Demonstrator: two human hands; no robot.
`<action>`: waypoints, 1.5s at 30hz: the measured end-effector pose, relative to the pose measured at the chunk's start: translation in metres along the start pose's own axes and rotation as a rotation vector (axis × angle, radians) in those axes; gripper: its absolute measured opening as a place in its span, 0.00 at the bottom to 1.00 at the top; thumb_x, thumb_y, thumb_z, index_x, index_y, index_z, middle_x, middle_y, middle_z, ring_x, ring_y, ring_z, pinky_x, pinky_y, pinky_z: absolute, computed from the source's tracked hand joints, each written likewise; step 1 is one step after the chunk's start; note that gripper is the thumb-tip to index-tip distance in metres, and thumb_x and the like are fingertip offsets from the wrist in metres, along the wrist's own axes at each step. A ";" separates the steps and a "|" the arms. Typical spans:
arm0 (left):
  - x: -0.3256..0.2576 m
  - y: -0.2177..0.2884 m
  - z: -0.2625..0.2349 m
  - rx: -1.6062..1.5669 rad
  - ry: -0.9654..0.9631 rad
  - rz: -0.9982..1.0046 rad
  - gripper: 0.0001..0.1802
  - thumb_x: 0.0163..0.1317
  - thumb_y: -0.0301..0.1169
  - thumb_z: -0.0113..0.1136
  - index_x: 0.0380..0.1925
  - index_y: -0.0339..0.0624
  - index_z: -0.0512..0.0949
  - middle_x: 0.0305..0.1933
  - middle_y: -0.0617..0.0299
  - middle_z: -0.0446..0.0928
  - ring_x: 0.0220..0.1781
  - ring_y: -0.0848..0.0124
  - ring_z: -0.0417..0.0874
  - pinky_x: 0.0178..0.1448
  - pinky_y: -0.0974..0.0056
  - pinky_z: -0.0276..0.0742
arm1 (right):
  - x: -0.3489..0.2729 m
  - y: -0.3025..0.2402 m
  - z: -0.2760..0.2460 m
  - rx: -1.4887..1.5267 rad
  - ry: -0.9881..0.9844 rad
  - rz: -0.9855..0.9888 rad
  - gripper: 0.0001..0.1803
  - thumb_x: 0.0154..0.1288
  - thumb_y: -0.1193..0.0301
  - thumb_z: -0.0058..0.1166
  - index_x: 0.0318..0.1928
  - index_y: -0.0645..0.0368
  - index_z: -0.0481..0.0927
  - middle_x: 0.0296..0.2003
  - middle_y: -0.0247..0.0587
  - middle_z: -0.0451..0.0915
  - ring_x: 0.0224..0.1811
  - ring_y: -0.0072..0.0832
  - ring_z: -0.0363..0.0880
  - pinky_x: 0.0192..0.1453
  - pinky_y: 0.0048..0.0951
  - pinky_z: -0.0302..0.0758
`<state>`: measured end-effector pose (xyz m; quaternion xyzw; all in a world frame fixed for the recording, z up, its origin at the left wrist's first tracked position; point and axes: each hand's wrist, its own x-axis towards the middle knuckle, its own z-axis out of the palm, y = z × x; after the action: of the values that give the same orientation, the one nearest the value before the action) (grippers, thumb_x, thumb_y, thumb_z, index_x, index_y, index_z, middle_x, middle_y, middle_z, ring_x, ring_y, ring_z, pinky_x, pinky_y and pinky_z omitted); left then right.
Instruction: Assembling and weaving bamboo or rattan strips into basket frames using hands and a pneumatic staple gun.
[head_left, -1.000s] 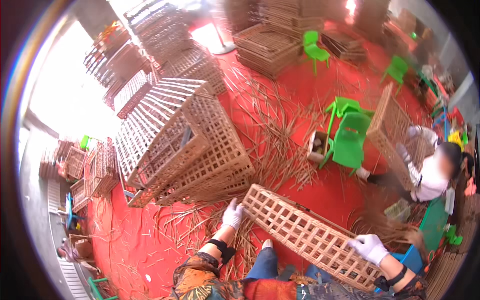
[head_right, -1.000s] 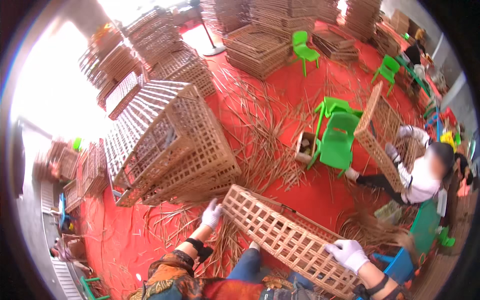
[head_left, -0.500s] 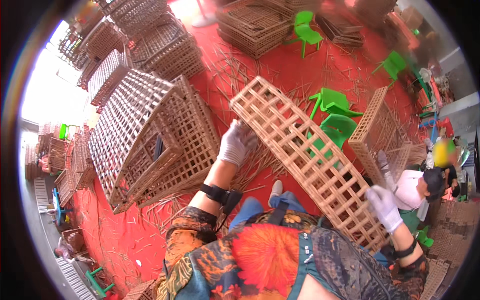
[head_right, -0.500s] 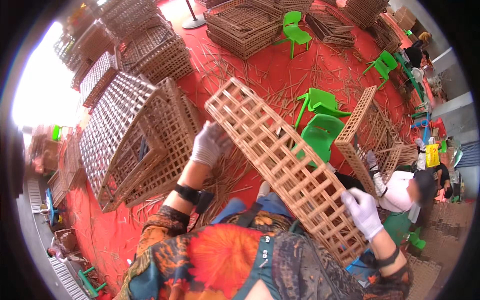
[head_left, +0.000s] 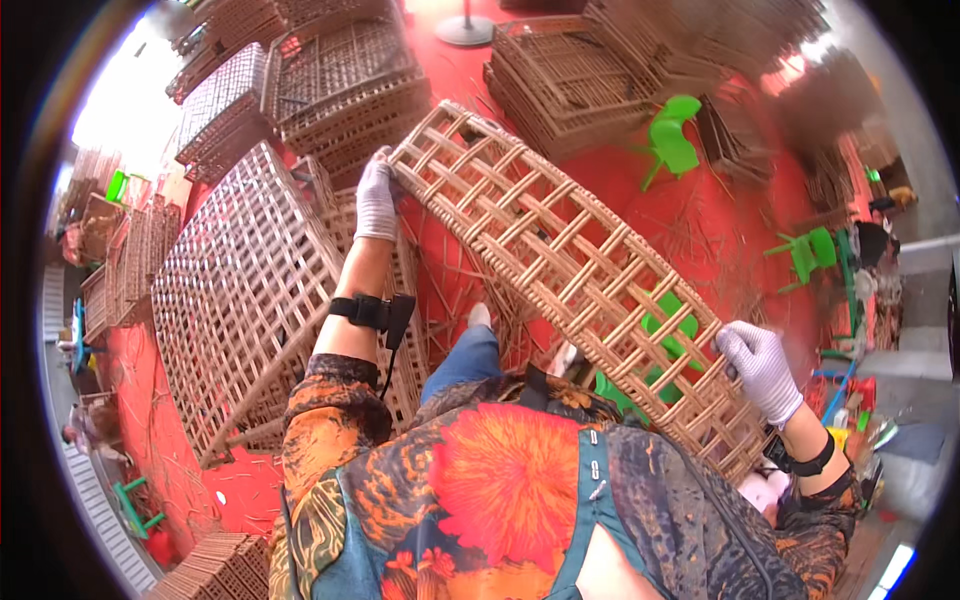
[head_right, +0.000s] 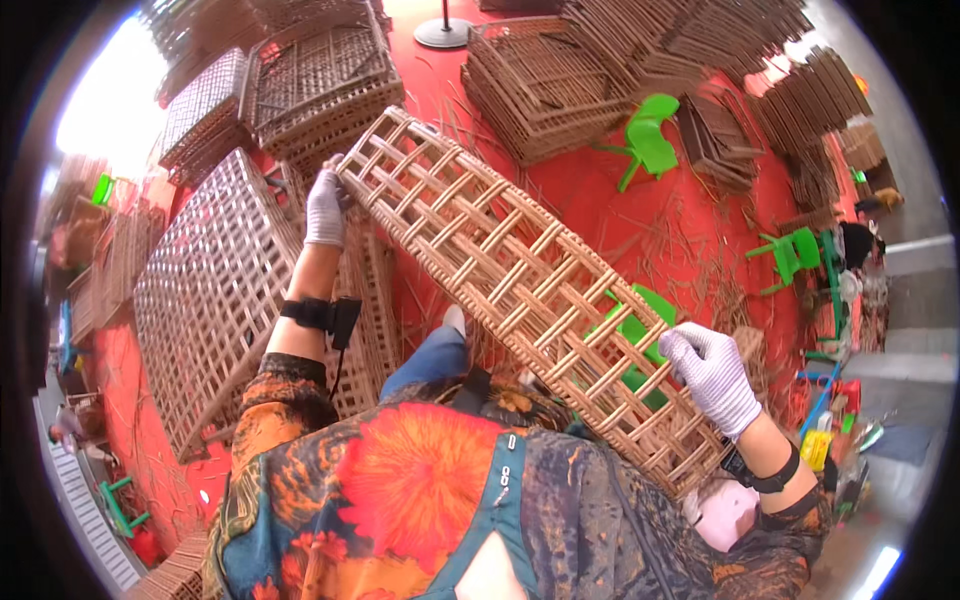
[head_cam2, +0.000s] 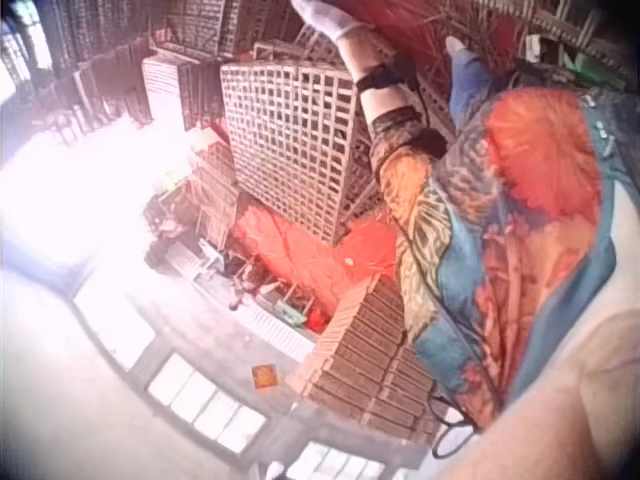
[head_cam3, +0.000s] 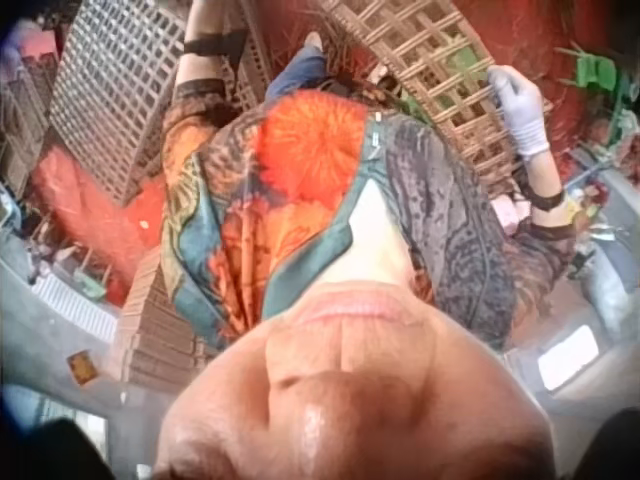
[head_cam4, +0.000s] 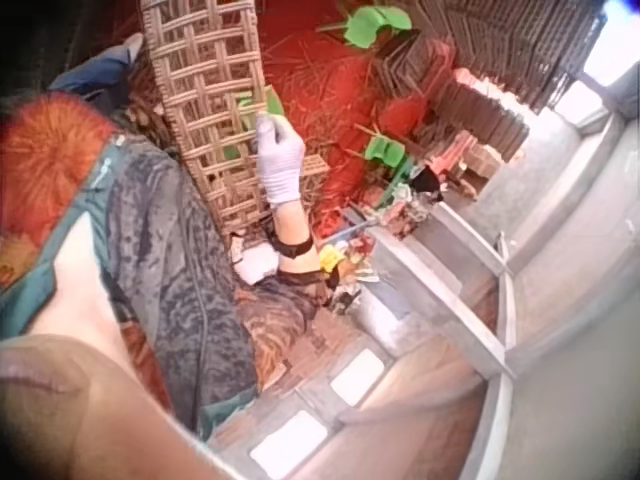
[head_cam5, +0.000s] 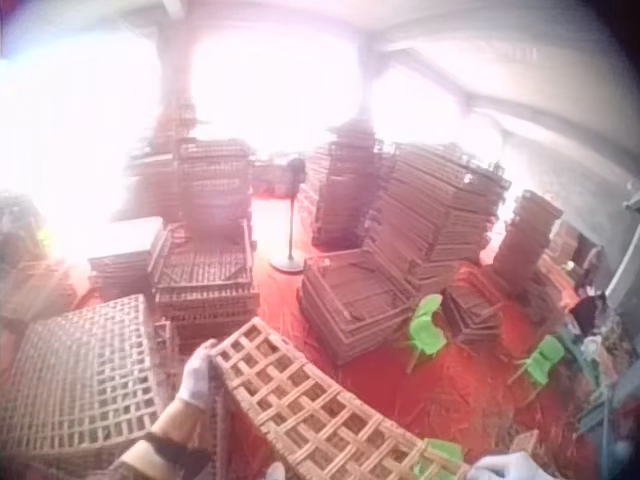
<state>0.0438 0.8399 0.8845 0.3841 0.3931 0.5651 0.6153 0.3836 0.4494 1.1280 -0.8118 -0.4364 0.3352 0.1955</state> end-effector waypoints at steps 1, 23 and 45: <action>0.024 0.019 0.014 0.099 0.129 0.121 0.24 0.72 0.38 0.54 0.64 0.40 0.73 0.53 0.59 0.80 0.56 0.71 0.78 0.61 0.63 0.74 | 0.025 -0.014 -0.009 -0.041 -0.010 -0.020 0.17 0.73 0.61 0.55 0.37 0.65 0.82 0.21 0.33 0.77 0.24 0.15 0.71 0.30 0.25 0.71; 0.269 0.141 0.271 0.941 -0.344 -0.261 0.25 0.55 0.52 0.70 0.32 0.38 0.85 0.23 0.59 0.79 0.25 0.73 0.77 0.36 0.65 0.75 | 0.714 -0.090 -0.368 0.848 0.358 -0.472 0.25 0.79 0.56 0.46 0.61 0.63 0.76 0.54 0.37 0.80 0.56 0.23 0.77 0.68 0.30 0.70; 0.528 0.269 0.102 0.283 -0.240 -0.300 0.16 0.62 0.42 0.65 0.36 0.38 0.84 0.29 0.68 0.78 0.32 0.79 0.76 0.36 0.71 0.72 | 0.950 -0.375 -0.049 1.263 0.207 -0.123 0.29 0.77 0.49 0.42 0.64 0.60 0.72 0.61 0.46 0.74 0.62 0.36 0.75 0.61 0.42 0.78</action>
<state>0.0592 1.3819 1.1454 0.4681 0.4450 0.3572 0.6747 0.5768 1.4496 1.0356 -0.5420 -0.1796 0.4357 0.6958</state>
